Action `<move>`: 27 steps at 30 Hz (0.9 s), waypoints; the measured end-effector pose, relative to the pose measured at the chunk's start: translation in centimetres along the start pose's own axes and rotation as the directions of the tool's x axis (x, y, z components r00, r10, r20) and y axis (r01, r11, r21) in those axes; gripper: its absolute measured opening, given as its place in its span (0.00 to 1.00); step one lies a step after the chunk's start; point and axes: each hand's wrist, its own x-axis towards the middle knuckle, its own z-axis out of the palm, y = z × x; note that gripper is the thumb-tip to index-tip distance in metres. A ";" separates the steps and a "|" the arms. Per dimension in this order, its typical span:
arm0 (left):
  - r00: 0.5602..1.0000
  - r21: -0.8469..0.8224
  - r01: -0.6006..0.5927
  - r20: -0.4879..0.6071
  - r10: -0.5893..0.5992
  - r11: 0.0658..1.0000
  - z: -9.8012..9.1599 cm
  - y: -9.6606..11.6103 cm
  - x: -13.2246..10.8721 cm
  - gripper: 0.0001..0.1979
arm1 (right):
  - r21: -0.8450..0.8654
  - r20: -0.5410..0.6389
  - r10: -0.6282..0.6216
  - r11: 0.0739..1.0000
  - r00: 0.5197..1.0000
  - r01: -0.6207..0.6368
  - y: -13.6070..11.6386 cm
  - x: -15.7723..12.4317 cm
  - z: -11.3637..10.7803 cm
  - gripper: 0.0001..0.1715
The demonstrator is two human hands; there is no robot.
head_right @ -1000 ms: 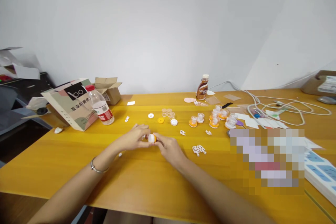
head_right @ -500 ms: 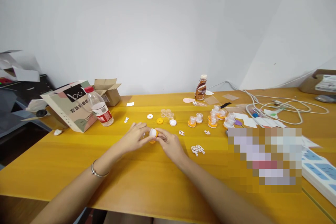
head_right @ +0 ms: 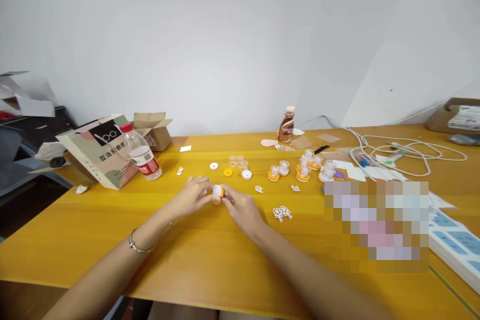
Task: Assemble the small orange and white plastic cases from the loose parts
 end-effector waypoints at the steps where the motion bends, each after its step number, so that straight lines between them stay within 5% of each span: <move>1: 1.000 -0.015 0.003 0.010 -0.002 1.000 -0.1 0.0 0.0 0.18 | 0.061 0.002 0.023 0.998 1.000 -0.023 0.0 0.1 0.0 0.18; 7: 0.999 -0.048 -0.017 0.029 0.018 0.999 -0.7 0.1 0.0 0.21 | 0.220 -0.006 0.108 0.970 0.994 -0.104 -0.3 0.5 0.0 0.16; 14: 0.997 -0.063 -0.039 0.058 0.043 0.997 -0.2 0.1 0.1 0.23 | 0.093 -0.019 0.010 0.996 1.000 -0.008 -0.5 0.0 0.0 0.18; 27: 0.996 0.308 -0.070 -0.034 0.085 0.949 1.3 -0.2 -0.1 0.16 | 0.256 -0.001 0.124 0.959 0.992 -0.120 0.5 0.9 0.1 0.17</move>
